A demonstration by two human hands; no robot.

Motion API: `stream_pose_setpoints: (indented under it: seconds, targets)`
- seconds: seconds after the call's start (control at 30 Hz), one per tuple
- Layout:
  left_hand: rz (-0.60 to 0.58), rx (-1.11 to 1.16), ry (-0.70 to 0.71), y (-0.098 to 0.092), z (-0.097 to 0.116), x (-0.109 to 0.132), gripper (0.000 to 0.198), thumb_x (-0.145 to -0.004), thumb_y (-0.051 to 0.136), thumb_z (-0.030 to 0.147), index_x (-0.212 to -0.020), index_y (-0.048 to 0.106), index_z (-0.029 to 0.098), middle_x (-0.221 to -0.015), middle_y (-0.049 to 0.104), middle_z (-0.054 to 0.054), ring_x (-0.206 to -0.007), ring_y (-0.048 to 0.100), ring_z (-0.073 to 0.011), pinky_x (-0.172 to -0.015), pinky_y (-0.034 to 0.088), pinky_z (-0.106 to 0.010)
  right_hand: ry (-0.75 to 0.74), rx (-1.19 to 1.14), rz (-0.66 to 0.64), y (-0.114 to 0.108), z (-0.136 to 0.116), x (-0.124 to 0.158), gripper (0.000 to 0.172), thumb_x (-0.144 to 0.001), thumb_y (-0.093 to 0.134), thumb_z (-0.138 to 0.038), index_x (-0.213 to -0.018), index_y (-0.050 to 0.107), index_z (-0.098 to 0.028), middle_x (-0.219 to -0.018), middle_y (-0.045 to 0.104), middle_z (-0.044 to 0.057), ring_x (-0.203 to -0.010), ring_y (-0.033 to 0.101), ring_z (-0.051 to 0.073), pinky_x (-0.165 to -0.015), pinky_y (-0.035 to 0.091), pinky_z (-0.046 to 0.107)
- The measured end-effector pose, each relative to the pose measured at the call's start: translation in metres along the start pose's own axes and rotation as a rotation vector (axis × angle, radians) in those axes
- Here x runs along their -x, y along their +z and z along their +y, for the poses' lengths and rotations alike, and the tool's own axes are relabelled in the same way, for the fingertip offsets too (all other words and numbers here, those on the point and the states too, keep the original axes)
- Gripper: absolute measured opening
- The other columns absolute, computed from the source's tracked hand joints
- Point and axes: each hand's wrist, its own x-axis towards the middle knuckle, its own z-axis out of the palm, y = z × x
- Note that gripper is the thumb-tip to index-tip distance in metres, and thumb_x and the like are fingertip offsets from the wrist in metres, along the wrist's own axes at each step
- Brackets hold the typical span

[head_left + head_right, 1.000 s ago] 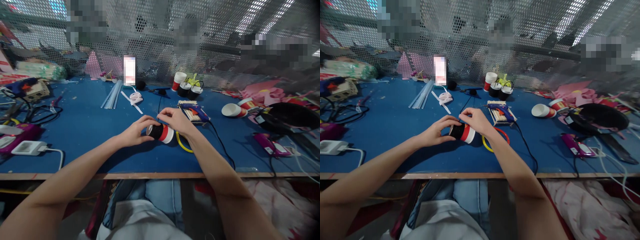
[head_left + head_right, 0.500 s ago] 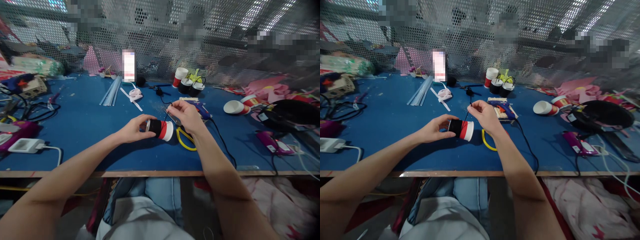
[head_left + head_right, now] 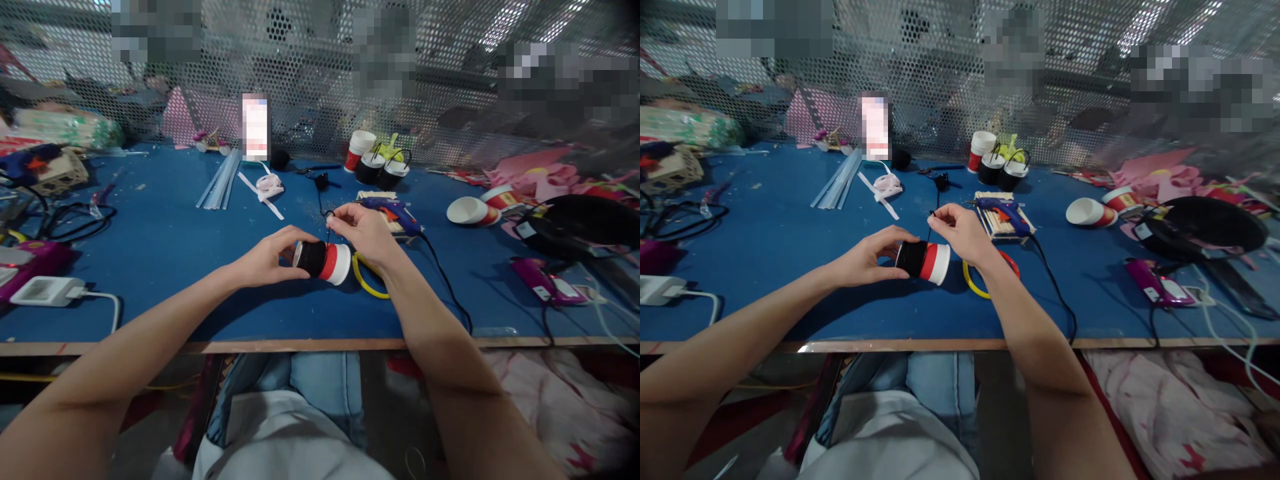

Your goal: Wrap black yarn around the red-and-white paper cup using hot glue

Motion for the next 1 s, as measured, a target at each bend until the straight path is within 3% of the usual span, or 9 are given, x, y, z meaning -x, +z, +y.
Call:
stream_pose_setpoints:
  seconds: [0.3,0.5,0.73,1.0]
  targets:
    - [-0.005,-0.019,-0.112,0.002,0.002,0.0,0.05,-0.074,0.067,0.034,-0.117,0.049,0.017,-0.107,0.055,-0.01,-0.07,0.057,-0.0108,-0.061,0.052,-0.025,-0.082,-0.137,0.053,0.0,-0.01,0.005,0.021,-0.078,0.059,-0.039,-0.08,0.054,-0.019,-0.075,0.061,0.002,-0.072,0.058,0.013,-0.07,0.046,0.03]
    - [-0.018,-0.006,-0.09,0.003,0.005,0.001,0.052,-0.073,0.069,0.034,-0.118,0.049,0.017,-0.108,0.053,-0.01,-0.071,0.058,-0.0116,-0.063,0.053,-0.027,-0.086,-0.096,0.049,0.004,-0.007,0.003,0.022,-0.078,0.059,-0.039,-0.079,0.053,-0.019,-0.072,0.062,0.001,-0.069,0.058,0.013,-0.067,0.046,0.029]
    - [0.003,0.024,0.01,0.003,0.004,0.001,0.052,-0.074,0.069,0.031,-0.12,0.048,0.019,-0.113,0.048,-0.011,-0.088,0.059,-0.0173,-0.074,0.054,-0.03,0.003,-0.041,-0.008,0.004,-0.002,0.001,0.02,-0.077,0.059,-0.037,-0.077,0.053,-0.018,-0.07,0.062,0.002,-0.065,0.056,0.013,-0.064,0.044,0.029]
    - [0.032,-0.247,0.159,0.0,0.006,0.0,0.048,-0.078,0.064,0.03,-0.122,0.047,0.021,-0.118,0.049,-0.013,-0.113,0.049,-0.0243,-0.093,0.046,-0.039,0.061,0.037,-0.081,0.003,0.0,0.002,0.022,-0.074,0.06,-0.039,-0.075,0.054,-0.019,-0.068,0.057,0.0,-0.064,0.051,0.013,-0.059,0.042,0.028]
